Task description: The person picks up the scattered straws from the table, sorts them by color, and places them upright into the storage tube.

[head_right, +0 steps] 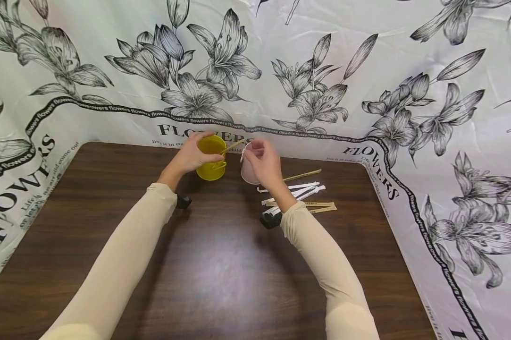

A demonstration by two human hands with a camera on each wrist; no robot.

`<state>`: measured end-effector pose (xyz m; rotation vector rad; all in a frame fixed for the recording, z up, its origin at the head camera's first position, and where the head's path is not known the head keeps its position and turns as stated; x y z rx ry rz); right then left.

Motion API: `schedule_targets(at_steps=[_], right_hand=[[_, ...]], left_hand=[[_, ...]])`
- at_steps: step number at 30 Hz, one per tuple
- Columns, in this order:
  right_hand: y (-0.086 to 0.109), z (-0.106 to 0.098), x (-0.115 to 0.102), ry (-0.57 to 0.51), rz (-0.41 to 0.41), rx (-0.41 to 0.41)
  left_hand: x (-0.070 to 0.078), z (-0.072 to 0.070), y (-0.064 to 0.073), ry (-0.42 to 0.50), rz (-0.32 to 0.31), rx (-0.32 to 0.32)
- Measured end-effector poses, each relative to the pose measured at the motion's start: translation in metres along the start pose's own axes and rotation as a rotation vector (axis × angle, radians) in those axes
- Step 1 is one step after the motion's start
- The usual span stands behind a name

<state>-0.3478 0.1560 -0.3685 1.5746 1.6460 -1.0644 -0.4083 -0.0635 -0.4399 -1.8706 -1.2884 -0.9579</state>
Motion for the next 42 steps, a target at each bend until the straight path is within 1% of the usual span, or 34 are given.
schedule_targets(at_steps=[5, 9, 12, 18, 20, 25, 29, 33, 37, 42], right_hand=[[0.013, -0.025, 0.008, 0.087, -0.047, 0.014], [0.026, -0.033, 0.025, 0.183, -0.053, -0.018], [0.034, -0.036, 0.043, 0.252, -0.024, -0.087], [0.050, -0.037, 0.082, 0.409, 0.082, -0.290], [0.054, -0.040, 0.092, 0.443, 0.096, -0.316], [0.058, -0.051, 0.111, 0.517, 0.083, -0.300], [0.060, -0.059, 0.125, 0.550, 0.105, -0.299], [0.061, -0.060, 0.137, 0.571, 0.112, -0.307], [0.064, -0.057, 0.143, 0.584, 0.083, -0.319], [0.067, -0.060, 0.144, 0.600, 0.037, -0.285]], left_hand=[[0.001, 0.002, -0.001, 0.003, 0.006, 0.002], [-0.001, 0.003, -0.001, 0.005, -0.001, 0.003], [-0.002, 0.004, -0.002, 0.008, -0.003, 0.000], [-0.002, 0.001, -0.004, 0.018, 0.012, 0.013], [-0.002, 0.000, -0.003, 0.021, 0.014, 0.012], [-0.001, 0.000, -0.001, 0.026, 0.010, 0.010], [0.000, 0.000, 0.000, 0.031, 0.011, 0.009], [-0.001, -0.001, 0.001, 0.027, 0.007, 0.011], [-0.001, -0.001, 0.001, 0.027, 0.005, 0.008], [0.002, 0.002, 0.000, 0.027, 0.013, 0.001]])
Point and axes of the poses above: each hand's wrist, its own y-axis away from the middle knuckle, its own z-axis out of the palm, x = y × z, the point moved 10 cm from there along -y, towards the middle knuckle, and after that the axes turned 8 degrees about z, right-handed, at the moved point
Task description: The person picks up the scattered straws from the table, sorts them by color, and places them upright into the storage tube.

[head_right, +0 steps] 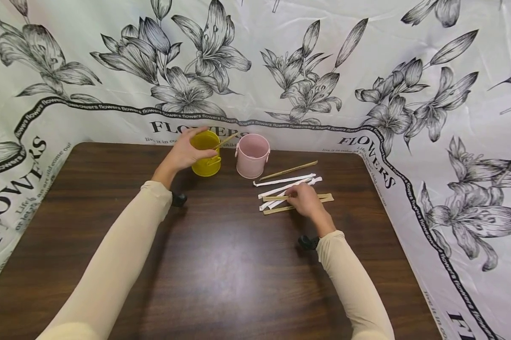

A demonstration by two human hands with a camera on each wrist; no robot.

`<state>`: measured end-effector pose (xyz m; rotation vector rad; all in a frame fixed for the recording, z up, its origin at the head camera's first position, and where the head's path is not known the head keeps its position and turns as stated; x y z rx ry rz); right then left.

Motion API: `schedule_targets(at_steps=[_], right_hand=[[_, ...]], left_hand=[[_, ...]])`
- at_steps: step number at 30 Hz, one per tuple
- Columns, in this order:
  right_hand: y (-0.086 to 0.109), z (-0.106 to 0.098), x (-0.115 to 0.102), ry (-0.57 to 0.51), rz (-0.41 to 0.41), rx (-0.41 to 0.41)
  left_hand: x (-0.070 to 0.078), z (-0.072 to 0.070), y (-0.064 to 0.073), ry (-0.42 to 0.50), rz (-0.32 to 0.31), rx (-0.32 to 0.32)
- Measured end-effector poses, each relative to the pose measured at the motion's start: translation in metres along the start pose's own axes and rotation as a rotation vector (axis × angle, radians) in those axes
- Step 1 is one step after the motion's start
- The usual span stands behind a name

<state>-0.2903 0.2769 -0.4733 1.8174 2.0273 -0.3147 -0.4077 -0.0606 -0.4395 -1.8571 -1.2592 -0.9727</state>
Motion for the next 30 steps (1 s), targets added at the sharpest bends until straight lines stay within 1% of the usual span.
schedule_targets(at_steps=[3, 7, 10, 13, 16, 19, 23, 25, 27, 30], right_hand=[[0.001, 0.001, 0.000, 0.000, -0.018, 0.023], [0.002, 0.003, -0.001, 0.009, -0.029, 0.027], [0.000, 0.002, -0.004, 0.023, -0.038, 0.036], [-0.001, -0.006, -0.012, -0.001, -0.047, 0.050], [0.001, -0.019, -0.024, -0.061, -0.063, 0.075], [0.004, -0.036, -0.040, -0.113, -0.095, 0.131], [0.009, -0.063, -0.060, -0.203, -0.119, 0.219], [0.012, -0.078, -0.067, -0.280, -0.110, 0.258], [0.013, -0.093, -0.073, -0.388, -0.102, 0.296], [0.014, -0.110, -0.080, -0.584, -0.097, 0.335]], left_hand=[[0.000, 0.000, -0.001, -0.004, 0.000, 0.003], [-0.002, 0.000, -0.001, -0.008, -0.007, -0.001], [-0.002, -0.001, -0.001, -0.011, -0.006, -0.003], [-0.002, -0.003, -0.001, -0.012, -0.005, 0.003], [-0.003, -0.004, -0.001, -0.012, -0.006, 0.011], [-0.004, -0.003, 0.000, -0.009, -0.007, 0.005], [-0.005, 0.000, 0.000, -0.002, -0.012, -0.003], [-0.006, 0.000, 0.000, -0.004, -0.015, -0.003], [-0.006, 0.000, -0.001, -0.008, -0.012, -0.004], [-0.005, 0.000, -0.001, -0.015, -0.010, -0.004]])
Point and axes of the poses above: each hand's wrist, its own y-axis away from the middle knuckle, its own z-axis out of the palm, x = y × z, the point moved 10 cm from there along -y, towards the middle knuckle, and after that the axes turned 8 degrees about z, right-handed, at the moved point
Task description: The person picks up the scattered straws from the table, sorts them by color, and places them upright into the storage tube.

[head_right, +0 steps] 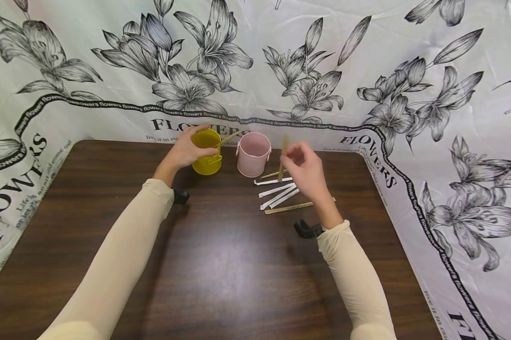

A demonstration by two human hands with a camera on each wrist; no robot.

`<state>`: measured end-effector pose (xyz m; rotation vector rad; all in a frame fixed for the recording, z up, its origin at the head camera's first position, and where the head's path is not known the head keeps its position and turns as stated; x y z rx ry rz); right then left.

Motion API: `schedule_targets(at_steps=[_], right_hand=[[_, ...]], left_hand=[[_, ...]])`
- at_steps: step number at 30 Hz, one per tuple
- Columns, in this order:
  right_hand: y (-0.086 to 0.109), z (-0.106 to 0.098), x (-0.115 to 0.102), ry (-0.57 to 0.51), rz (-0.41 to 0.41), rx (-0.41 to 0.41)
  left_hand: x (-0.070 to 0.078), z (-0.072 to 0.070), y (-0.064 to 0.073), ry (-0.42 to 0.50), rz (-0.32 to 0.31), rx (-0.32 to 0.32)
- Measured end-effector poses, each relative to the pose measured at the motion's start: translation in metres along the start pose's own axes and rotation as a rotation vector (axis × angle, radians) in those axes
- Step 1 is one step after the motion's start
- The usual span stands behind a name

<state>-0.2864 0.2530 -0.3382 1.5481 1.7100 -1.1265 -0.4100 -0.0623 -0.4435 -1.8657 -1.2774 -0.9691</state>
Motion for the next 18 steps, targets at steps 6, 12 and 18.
schedule_targets(at_steps=[6, 12, 18], right_hand=[[-0.009, -0.003, -0.026, -0.343, 0.014, 0.042], [-0.017, 0.016, -0.053, -0.517, -0.070, 0.074], [-0.033, 0.037, -0.071, -0.592, -0.136, 0.110]], left_hand=[[0.002, 0.000, -0.001, 0.011, -0.002, 0.011], [0.003, -0.001, 0.001, 0.016, 0.005, 0.018], [0.003, 0.000, -0.001, 0.005, 0.010, 0.017]])
Point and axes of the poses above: each hand's wrist, its own y-axis away from the middle knuckle, its own z-axis out of the palm, x = y × z, the point moved 10 cm from there along -y, towards the middle knuckle, and after that the axes turned 8 degrees about z, right-handed, at the moved point
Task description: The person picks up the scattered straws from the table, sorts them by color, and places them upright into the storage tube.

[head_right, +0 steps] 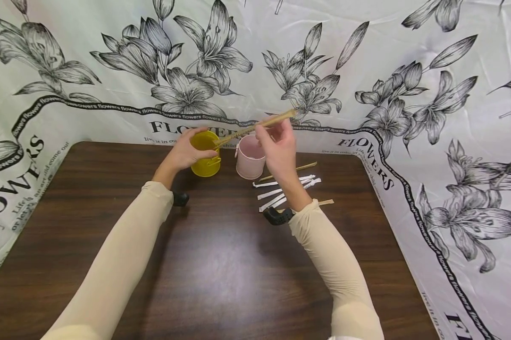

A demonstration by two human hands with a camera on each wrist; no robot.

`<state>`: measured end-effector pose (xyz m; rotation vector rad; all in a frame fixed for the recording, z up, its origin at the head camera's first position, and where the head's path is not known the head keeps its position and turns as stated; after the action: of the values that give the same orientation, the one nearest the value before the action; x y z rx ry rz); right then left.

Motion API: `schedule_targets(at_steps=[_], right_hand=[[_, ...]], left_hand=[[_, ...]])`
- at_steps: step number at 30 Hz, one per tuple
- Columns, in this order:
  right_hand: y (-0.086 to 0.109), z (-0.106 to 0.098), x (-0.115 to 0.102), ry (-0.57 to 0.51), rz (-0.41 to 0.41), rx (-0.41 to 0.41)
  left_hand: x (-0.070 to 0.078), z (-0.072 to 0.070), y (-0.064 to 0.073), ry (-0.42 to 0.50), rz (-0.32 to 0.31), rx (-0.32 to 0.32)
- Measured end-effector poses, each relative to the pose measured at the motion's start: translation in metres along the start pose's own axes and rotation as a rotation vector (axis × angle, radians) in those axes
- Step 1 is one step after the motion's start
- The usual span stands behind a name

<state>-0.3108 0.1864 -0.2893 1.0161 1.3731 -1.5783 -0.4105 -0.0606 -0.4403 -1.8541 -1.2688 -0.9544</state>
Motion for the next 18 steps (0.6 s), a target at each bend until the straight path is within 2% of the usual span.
schedule_targets(at_steps=[2, 5, 9, 14, 18], right_hand=[[-0.005, 0.011, 0.007, 0.012, 0.012, 0.005], [-0.011, 0.026, 0.024, 0.080, 0.073, 0.001], [-0.013, 0.046, 0.050, 0.180, 0.159, -0.048], [-0.008, 0.060, 0.065, 0.305, 0.161, -0.076], [-0.006, 0.066, 0.069, 0.313, 0.148, -0.074]], left_hand=[[0.000, -0.001, 0.000, -0.002, 0.001, 0.003], [0.001, -0.001, -0.001, -0.002, 0.008, 0.007], [0.003, -0.001, -0.001, 0.011, 0.011, 0.008], [0.001, 0.000, 0.001, 0.016, 0.003, 0.006], [-0.001, 0.000, 0.001, 0.009, 0.002, 0.007]])
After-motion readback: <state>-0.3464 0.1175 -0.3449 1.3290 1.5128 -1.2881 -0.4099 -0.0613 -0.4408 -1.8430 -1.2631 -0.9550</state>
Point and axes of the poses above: each hand's wrist, its own y-axis away from the middle knuckle, its own z-axis out of the palm, x = y × z, the point moved 10 cm from there along -y, towards the middle knuckle, and after that the axes turned 8 degrees about z, right-handed, at the moved point
